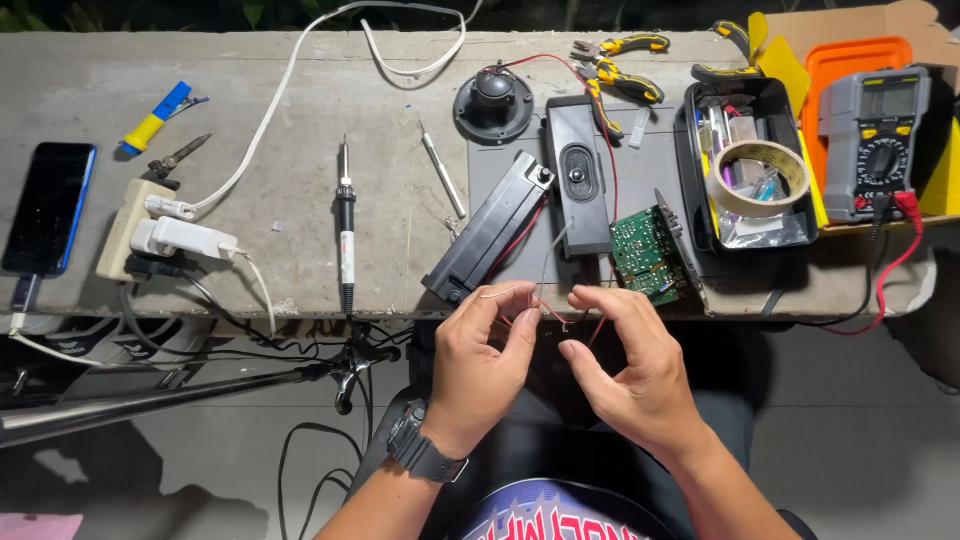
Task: The person uses a soldering iron to solder wires connected to a circuit board. They twist the wire ends together, apply solder, and then inspect the connection.
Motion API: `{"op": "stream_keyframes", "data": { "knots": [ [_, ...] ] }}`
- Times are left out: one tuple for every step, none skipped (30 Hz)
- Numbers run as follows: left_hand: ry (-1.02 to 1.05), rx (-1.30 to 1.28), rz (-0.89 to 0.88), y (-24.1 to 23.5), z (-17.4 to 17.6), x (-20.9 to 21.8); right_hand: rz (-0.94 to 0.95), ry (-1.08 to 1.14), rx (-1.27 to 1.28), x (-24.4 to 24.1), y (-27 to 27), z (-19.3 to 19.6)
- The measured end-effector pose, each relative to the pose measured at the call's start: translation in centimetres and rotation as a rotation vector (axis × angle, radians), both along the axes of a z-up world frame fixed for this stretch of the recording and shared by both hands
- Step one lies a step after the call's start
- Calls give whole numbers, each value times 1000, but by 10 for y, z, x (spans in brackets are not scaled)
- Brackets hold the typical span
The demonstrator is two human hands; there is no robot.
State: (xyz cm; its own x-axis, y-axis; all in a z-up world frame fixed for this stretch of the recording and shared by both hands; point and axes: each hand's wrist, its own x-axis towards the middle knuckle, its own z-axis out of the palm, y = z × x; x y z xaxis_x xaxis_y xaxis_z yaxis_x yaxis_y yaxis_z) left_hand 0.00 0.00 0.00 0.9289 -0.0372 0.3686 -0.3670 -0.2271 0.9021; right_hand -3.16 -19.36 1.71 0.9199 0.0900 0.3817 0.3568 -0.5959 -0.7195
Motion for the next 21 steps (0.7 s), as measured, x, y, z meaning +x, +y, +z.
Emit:
{"op": "stream_keyframes", "data": {
  "knots": [
    [0, -1, -5, 0, 2, 0, -5, 0, -1, 0, -2, -2],
    [-6, 19, -21, 0, 5, 0, 8, -69, -22, 0, -3, -4],
    [-12, 41, -32, 1, 7, -1, 26, -136, -42, 1, -4, -6],
    [-12, 42, -33, -1, 5, -3, 25, -136, -41, 0, -5, -9],
    [4, 6, -42, -2, 3, -5, 12, -153, -33, 0, -5, -11],
    [20, -30, -51, -3, 2, -7, -1, -171, -25, 0, -5, -13],
    [19, -28, -47, -3, 2, -9, 2, -172, -23, -1, -5, -15],
    [-7, -19, -66, -3, 2, -10, -21, -156, -27, -1, -5, -18],
    [-31, -11, -87, -4, 2, -12, -45, -138, -32, -2, -6, -20],
    [-30, -10, -86, -3, -2, -12, -44, -138, -31, -4, -5, -23],
    [-141, 62, -87, -2, -6, -11, -65, -116, -21, -6, -4, -25],
    [-251, 134, -90, -1, -9, -10, -85, -95, -12, -7, -4, -28],
    [-251, 133, -93, -1, -10, -9, -89, -95, -13, -9, -4, -31],
    [-312, 214, -101, -1, -11, -8, -91, -74, 3, -11, -4, -34],
    [-372, 295, -106, 0, -12, -8, -91, -52, 20, -12, -4, -37],
    [-371, 294, -108, 0, -11, -9, -93, -50, 19, -14, -5, -37],
    [-359, 305, -142, 1, -10, -11, -98, -51, 18, -15, -6, -38],
    [-348, 316, -175, 2, -8, -12, -104, -51, 17, -16, -6, -39],
    [-346, 315, -176, 5, -9, -15, -104, -49, 17, -17, -8, -37],
    [-338, 311, -197, 8, -9, -17, -122, -46, 21, -18, -9, -36],
    [-330, 307, -217, 11, -9, -20, -138, -43, 26, -19, -10, -34]
  ]
}}
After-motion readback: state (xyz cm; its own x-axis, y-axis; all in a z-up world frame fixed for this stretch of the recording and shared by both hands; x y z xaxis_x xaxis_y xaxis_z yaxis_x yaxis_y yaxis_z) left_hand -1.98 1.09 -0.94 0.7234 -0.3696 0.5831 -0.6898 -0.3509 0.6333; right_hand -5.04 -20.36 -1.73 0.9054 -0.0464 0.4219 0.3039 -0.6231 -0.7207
